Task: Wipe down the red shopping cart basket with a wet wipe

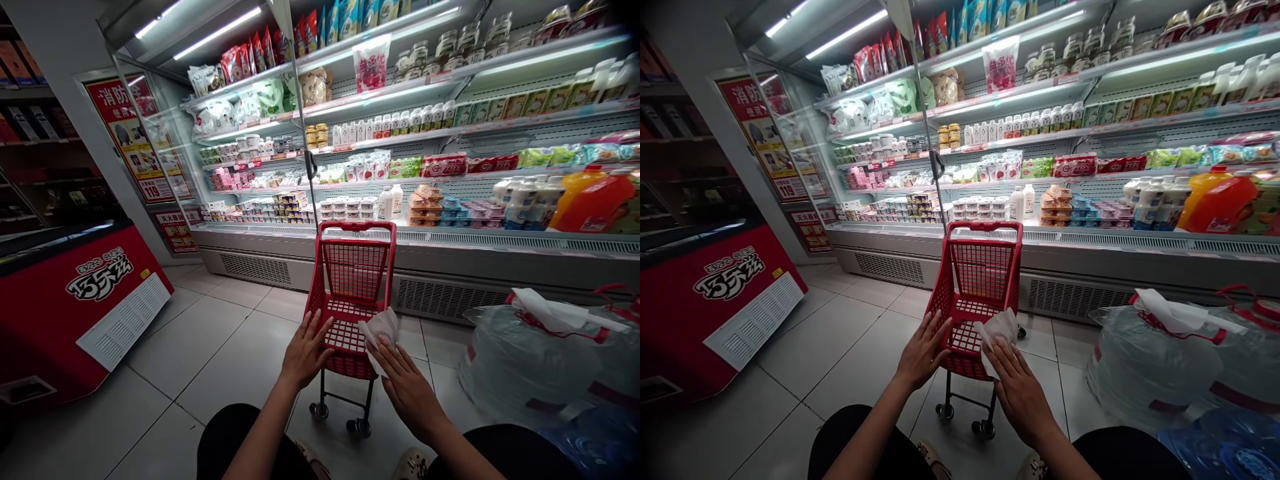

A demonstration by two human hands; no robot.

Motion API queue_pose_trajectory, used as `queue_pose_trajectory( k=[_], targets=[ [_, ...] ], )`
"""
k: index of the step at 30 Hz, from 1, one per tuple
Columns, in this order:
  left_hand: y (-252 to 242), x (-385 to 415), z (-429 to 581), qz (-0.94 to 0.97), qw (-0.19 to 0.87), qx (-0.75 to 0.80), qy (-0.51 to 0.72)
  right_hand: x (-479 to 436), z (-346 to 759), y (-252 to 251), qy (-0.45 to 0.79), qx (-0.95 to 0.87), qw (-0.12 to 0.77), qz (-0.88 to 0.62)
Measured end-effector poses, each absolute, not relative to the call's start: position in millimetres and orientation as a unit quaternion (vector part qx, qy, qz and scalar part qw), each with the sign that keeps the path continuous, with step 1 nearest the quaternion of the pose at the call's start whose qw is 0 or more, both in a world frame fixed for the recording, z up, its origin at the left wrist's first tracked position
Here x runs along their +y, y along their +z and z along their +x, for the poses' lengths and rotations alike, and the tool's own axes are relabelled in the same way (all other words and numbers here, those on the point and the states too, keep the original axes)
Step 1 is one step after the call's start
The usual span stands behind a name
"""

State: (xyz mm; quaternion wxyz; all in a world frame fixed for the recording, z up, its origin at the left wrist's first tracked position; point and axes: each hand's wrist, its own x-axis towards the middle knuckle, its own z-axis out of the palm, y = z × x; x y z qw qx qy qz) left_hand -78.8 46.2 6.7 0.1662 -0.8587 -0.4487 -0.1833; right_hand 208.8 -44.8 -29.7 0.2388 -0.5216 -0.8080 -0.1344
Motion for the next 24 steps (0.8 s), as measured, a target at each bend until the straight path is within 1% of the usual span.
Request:
queue_pose_trajectory(
  k=[3,8,12,17,24],
  targets=[
    [-2,43,-65,-0.845,0.162,-0.468,-0.202,-49,192,-32,-0.163,-0.783,0.245,-0.547],
    [-9,35,-31,-0.822,0.173,-0.496,-0.221,-36,150,-29,-0.186,-0.789,0.252,-0.528],
    [-8,34,-24,-0.83,0.153,-0.481,-0.237,-19,140,-29,-0.195,-0.79,0.259,-0.521],
    [4,36,-39,-0.873,0.133,-0.421,-0.205,-20,177,-30,-0.194,-0.82,0.24,-0.482],
    [7,27,-35,-0.875,0.129,-0.424,-0.196,-24,238,-39,-0.168,-0.781,0.254,-0.545]
  ],
)
